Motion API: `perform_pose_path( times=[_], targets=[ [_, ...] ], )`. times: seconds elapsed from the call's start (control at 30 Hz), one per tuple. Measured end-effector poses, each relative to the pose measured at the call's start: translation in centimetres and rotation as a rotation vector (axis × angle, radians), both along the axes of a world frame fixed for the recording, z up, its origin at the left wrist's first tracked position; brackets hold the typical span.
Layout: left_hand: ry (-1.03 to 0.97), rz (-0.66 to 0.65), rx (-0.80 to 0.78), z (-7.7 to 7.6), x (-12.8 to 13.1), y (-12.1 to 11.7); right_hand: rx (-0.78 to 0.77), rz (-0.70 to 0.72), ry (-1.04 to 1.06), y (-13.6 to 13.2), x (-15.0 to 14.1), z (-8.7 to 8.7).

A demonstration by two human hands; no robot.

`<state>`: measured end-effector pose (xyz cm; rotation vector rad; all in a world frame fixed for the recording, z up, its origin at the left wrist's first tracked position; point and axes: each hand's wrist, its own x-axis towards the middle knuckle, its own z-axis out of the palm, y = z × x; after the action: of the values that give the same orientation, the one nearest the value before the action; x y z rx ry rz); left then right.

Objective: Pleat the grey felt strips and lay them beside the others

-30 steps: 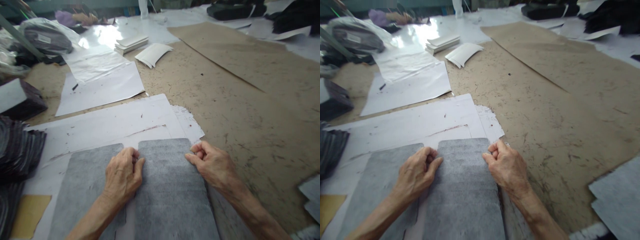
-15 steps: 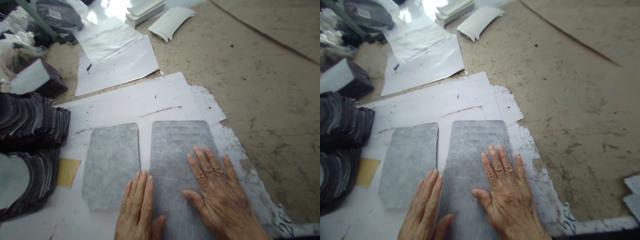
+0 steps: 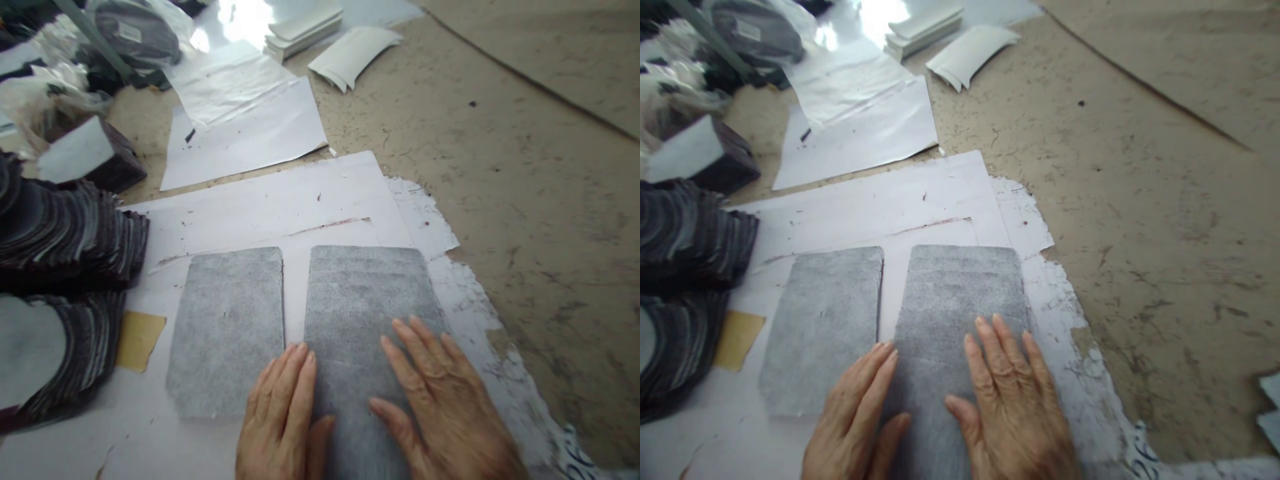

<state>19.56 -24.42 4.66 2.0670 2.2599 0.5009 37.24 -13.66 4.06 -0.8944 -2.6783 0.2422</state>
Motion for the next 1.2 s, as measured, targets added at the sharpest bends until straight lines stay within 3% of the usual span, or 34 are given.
perform_pose_path(
  times=[0.2, 0.33, 0.6, 0.77, 0.97, 1.2],
  targets=[
    [-0.065, -0.131, -0.041, 0.4, -1.8, 3.0, -0.025, -0.067, 0.021, 2.0, 1.4, 1.0],
    [-0.112, -0.067, -0.132, 0.9, -1.7, 3.9, -0.037, -0.105, 0.008, 2.6, 0.8, 1.0],
    [-0.223, 0.013, -0.225, 0.8, -2.2, 2.6, -0.332, -0.38, 0.065, 2.2, 1.5, 1.1],
    [-0.165, 0.026, -0.225, 0.3, -2.5, 2.1, -0.441, -0.472, 0.073, 1.6, 2.3, 0.6],
    [-0.176, -0.003, -0.182, 0.0, -2.4, 2.5, -0.469, -0.485, 0.074, 1.8, 2.3, 0.3],
    [-0.176, 0.141, -0.181, -0.1, -1.1, 2.6, -0.467, -0.441, 0.041, 1.5, 2.3, 0.5]
  ],
)
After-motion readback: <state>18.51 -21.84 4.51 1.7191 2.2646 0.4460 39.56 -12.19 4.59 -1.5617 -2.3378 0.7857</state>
